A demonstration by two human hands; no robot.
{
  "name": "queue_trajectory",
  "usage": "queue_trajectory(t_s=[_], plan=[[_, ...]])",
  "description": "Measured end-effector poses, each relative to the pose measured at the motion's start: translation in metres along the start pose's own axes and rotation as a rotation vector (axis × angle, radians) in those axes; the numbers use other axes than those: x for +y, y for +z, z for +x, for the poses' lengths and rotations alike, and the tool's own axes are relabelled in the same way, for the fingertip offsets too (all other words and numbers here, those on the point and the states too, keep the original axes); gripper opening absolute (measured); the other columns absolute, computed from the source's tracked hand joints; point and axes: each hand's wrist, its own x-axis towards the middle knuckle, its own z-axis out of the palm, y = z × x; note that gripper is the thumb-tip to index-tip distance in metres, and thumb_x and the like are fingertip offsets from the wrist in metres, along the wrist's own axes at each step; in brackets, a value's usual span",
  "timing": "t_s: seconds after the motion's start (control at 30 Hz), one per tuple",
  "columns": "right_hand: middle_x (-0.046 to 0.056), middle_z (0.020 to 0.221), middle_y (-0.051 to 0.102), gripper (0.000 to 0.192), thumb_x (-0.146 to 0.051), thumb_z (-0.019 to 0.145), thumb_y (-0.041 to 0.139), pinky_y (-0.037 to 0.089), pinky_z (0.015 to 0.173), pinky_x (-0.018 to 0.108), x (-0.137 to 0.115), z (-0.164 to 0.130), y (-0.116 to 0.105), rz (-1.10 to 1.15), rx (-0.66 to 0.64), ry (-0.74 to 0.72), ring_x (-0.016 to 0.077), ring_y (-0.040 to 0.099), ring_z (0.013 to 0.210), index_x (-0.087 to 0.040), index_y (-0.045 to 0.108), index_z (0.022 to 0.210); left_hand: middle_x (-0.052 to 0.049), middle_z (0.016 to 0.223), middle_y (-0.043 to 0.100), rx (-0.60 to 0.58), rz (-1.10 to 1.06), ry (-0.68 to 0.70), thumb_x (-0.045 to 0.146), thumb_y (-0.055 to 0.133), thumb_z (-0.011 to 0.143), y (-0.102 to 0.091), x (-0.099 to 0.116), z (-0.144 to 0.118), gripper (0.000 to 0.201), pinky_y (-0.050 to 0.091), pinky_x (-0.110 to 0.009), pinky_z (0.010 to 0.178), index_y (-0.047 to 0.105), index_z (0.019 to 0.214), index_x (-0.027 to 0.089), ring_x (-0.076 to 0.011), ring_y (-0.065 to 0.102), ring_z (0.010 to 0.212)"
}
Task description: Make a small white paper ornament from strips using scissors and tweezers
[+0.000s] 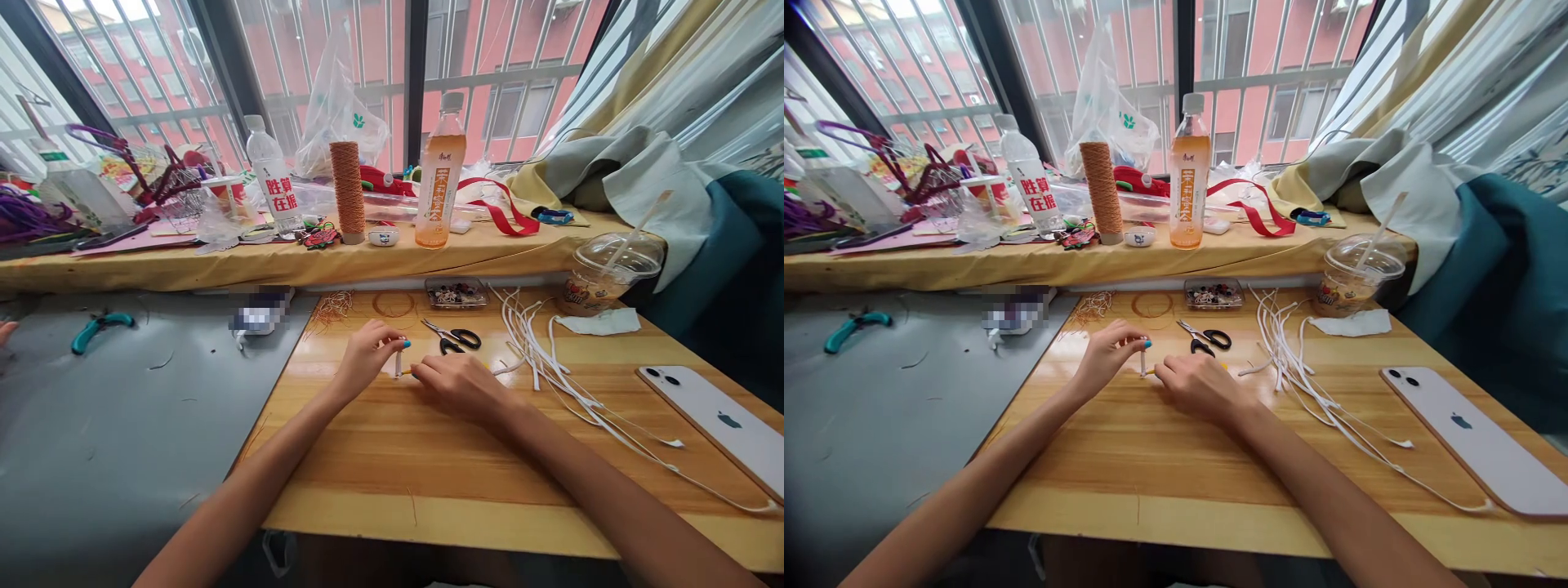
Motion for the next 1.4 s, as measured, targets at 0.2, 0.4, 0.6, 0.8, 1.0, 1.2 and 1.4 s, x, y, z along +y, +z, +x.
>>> queue_trajectory(t_s=[0.2, 0.4, 0.6, 0.8, 1.0, 1.2, 1.4], plan=[[0.006, 0.069, 0.058, 0.025, -0.017, 0.087, 0.03, 0.025, 0.05, 0.027, -0.001, 0.0, -0.001, 0.001, -0.006, -0.052, 0.0131, 0.051, 0.056, -0.013, 0.055, 0.083, -0.001, 0.063, 0.063, 0.044, -0.308, -0.34, 0.033, 0.059, 0.069, 0.005, -0.013, 0.001, 0.02, 0.04, -0.023, 0.062, 0.064, 0.067, 0.014, -0.0128, 0.054, 0.063], [0.008, 0.071, 0.061, 0.029, -0.017, 0.088, 0.027, 0.03, 0.055, 0.027, -0.003, 0.002, -0.002, 0.015, 0.013, -0.071, 0.0144, 0.053, 0.061, -0.012, 0.056, 0.082, -0.001, 0.065, 0.064, 0.108, -0.486, -0.432, 0.034, 0.064, 0.062, 0.01, -0.016, 0.0, 0.02, 0.042, -0.024, 0.065, 0.066, 0.066, 0.015, -0.0126, 0.055, 0.064], [0.008, 0.079, 0.059, 0.029, -0.013, 0.088, 0.027, 0.03, 0.055, 0.026, 0.0, -0.002, 0.003, 0.012, 0.093, -0.064, 0.0124, 0.052, 0.061, -0.014, 0.055, 0.091, -0.001, 0.063, 0.064, 0.182, -0.514, -0.45, 0.036, 0.066, 0.059, 0.013, -0.016, -0.002, 0.022, 0.042, -0.024, 0.065, 0.067, 0.065, 0.015, -0.0124, 0.054, 0.063], [0.008, 0.077, 0.059, 0.03, -0.015, 0.088, 0.026, 0.032, 0.053, 0.026, 0.003, -0.004, 0.007, -0.016, 0.061, -0.103, 0.0133, 0.053, 0.061, -0.012, 0.053, 0.101, 0.0, 0.061, 0.063, 0.184, -0.55, -0.482, 0.034, 0.066, 0.059, 0.016, -0.018, -0.003, 0.02, 0.042, -0.024, 0.065, 0.066, 0.063, 0.015, -0.0116, 0.054, 0.062], [0.009, 0.076, 0.06, 0.034, -0.015, 0.089, 0.022, 0.034, 0.056, 0.026, 0.002, -0.002, 0.006, 0.009, 0.036, -0.131, 0.0144, 0.054, 0.064, -0.012, 0.056, 0.095, -0.002, 0.064, 0.064, 0.17, -0.515, -0.447, 0.033, 0.065, 0.06, 0.017, -0.02, -0.003, 0.019, 0.042, -0.025, 0.066, 0.068, 0.065, 0.015, -0.0132, 0.055, 0.065], [0.009, 0.071, 0.06, 0.031, -0.013, 0.087, 0.025, 0.032, 0.054, 0.026, 0.002, 0.0, 0.009, 0.06, 0.051, -0.061, 0.0151, 0.053, 0.062, -0.011, 0.056, 0.087, -0.002, 0.064, 0.063, 0.14, -0.415, -0.325, 0.034, 0.064, 0.064, 0.018, -0.023, -0.005, 0.018, 0.042, -0.025, 0.064, 0.068, 0.066, 0.017, -0.013, 0.054, 0.066], [0.007, 0.071, 0.06, 0.023, -0.015, 0.085, 0.031, 0.027, 0.049, 0.025, -0.001, 0.002, 0.013, 0.104, 0.036, 0.069, 0.0143, 0.053, 0.058, -0.013, 0.054, 0.083, -0.001, 0.064, 0.062, 0.182, -0.375, -0.286, 0.033, 0.062, 0.067, 0.018, -0.025, -0.004, 0.016, 0.04, -0.024, 0.064, 0.068, 0.069, 0.018, -0.012, 0.052, 0.066]])
